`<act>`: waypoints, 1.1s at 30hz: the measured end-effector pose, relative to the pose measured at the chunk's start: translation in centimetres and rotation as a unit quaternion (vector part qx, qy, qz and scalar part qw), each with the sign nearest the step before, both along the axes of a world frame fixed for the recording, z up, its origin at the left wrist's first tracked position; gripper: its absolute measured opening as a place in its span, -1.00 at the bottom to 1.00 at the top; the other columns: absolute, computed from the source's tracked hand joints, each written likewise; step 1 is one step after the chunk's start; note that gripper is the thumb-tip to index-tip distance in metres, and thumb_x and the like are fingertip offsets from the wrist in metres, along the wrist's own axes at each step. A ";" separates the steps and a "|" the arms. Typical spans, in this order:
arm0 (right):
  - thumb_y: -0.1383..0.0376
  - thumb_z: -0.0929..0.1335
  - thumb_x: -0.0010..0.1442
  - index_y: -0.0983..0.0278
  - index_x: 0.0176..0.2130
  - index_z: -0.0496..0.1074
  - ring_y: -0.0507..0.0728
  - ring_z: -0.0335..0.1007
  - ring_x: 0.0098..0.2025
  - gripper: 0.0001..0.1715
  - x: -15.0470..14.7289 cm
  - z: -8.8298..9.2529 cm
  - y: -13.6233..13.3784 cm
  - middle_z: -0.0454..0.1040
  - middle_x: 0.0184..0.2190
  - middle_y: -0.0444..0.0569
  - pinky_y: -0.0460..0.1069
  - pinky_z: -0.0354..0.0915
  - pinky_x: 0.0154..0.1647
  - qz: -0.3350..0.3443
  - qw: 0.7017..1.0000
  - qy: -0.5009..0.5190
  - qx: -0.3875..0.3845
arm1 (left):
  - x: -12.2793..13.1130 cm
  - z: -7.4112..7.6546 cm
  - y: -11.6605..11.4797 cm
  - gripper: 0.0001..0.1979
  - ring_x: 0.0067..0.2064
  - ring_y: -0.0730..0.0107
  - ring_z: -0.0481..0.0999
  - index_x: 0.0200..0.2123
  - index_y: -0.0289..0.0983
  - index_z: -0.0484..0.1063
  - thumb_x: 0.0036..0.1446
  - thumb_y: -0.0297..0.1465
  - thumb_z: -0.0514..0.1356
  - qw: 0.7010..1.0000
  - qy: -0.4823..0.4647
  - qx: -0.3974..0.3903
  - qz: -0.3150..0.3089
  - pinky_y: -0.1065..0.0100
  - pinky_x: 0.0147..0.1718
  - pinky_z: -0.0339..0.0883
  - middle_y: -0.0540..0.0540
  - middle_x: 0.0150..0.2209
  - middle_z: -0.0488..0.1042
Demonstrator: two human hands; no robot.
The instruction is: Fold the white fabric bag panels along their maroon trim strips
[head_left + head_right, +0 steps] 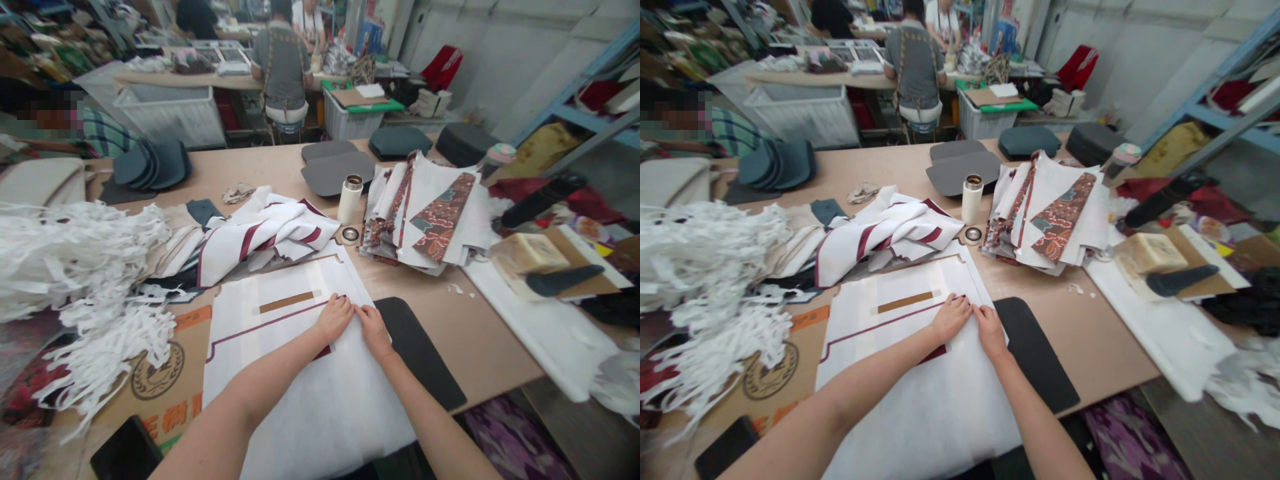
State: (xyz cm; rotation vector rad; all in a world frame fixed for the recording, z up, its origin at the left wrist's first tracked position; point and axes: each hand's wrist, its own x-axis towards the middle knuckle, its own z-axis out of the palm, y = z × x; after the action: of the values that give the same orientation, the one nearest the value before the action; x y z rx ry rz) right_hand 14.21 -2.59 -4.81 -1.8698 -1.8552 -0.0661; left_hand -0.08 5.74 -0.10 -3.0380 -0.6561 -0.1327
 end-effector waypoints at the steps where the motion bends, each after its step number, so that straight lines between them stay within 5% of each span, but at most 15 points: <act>1: 0.42 0.11 0.23 0.31 0.02 0.33 0.16 0.24 -0.16 -0.57 -0.1 0.4 -0.1 0.37 -0.20 0.07 0.04 0.25 -0.11 0.010 1.000 -0.022 -0.010 | 0.2 -0.1 -0.1 -0.68 0.07 0.20 0.24 0.01 -0.34 0.25 0.24 -0.47 -0.12 1.000 -0.004 -0.001 0.011 0.08 0.09 -0.02 -0.26 0.01 0.32; 5: 0.50 0.15 0.16 0.36 -0.04 0.37 0.19 0.24 -0.21 -0.58 -0.6 2.7 0.4 0.38 -0.23 0.13 0.04 0.22 -0.21 0.046 0.987 -0.131 -0.083 | -0.1 -0.1 0.0 -0.72 -0.01 0.27 0.30 -0.11 -0.26 0.34 0.24 -0.47 -0.11 0.995 -0.037 -0.054 0.076 0.08 0.06 0.01 -0.15 -0.09 0.40; 8: 0.53 0.18 0.11 0.35 -0.25 0.45 0.18 0.25 -0.27 -0.68 -0.6 4.4 1.8 0.39 -0.32 0.12 0.01 0.18 -0.30 0.061 0.973 -0.164 -0.148 | -1.4 0.5 1.0 -0.76 -0.05 0.26 0.33 -0.14 -0.21 0.36 0.22 -0.42 -0.05 0.973 -0.054 -0.100 0.200 0.14 -0.04 0.13 -0.11 -0.15 0.42; 11: 0.50 0.21 0.12 0.31 -0.38 0.46 0.15 0.27 -0.28 -0.73 0.1 5.1 3.8 0.39 -0.36 0.07 -0.03 0.15 -0.30 0.055 0.976 -0.112 -0.179 | -2.5 1.3 2.1 -0.78 -0.05 0.20 0.35 -0.14 -0.22 0.37 0.14 -0.37 0.06 0.937 -0.047 -0.147 0.312 0.18 -0.13 0.20 -0.14 -0.13 0.43; 14: 0.48 0.20 0.15 0.27 -0.26 0.44 0.09 0.28 -0.22 -0.72 0.8 5.0 5.9 0.39 -0.29 -0.01 -0.08 0.15 -0.24 0.045 0.984 -0.010 -0.171 | -2.5 1.9 3.2 -0.78 -0.07 0.20 0.39 -0.18 -0.21 0.41 0.07 -0.37 0.12 0.910 -0.021 -0.220 0.350 0.19 -0.11 0.21 -0.11 -0.15 0.47; 20: 0.46 0.25 0.13 0.32 -0.30 0.44 0.06 0.28 -0.18 -0.81 1.0 4.7 8.6 0.37 -0.30 -0.02 -0.10 0.15 -0.14 0.084 0.977 0.038 -0.191 | -1.4 2.4 4.1 -0.83 -0.12 0.18 0.45 -0.34 -0.18 0.50 0.00 -0.39 0.12 0.889 -0.003 -0.276 0.364 0.19 -0.15 0.25 -0.10 -0.23 0.53; 27: 0.42 0.18 0.21 0.30 -0.23 0.36 0.11 0.29 -0.21 -0.79 -0.3 6.7 10.1 0.38 -0.25 0.03 -0.07 0.17 -0.31 0.114 0.942 -0.128 -0.288 | -1.5 1.9 3.4 -0.81 -0.13 0.24 0.44 -0.29 -0.21 0.50 0.05 -0.43 0.10 0.909 -0.031 -0.248 0.334 0.26 -0.13 0.25 -0.10 -0.22 0.51; 33: 0.42 0.15 0.23 0.32 -0.23 0.36 0.15 0.27 -0.17 -0.77 -0.7 7.8 10.6 0.36 -0.23 0.07 -0.04 0.18 -0.27 0.213 0.912 -0.208 -0.281 | -2.4 1.2 2.8 -0.80 -0.14 0.28 0.39 -0.30 -0.23 0.51 0.13 -0.41 0.07 0.934 -0.075 -0.216 0.275 0.32 -0.12 0.23 -0.10 -0.26 0.46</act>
State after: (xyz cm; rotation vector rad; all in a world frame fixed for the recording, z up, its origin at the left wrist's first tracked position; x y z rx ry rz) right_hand 13.50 8.06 3.03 -1.8375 -2.7807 0.2692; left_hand -2.45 8.52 1.08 -3.0912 -1.7203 -0.2304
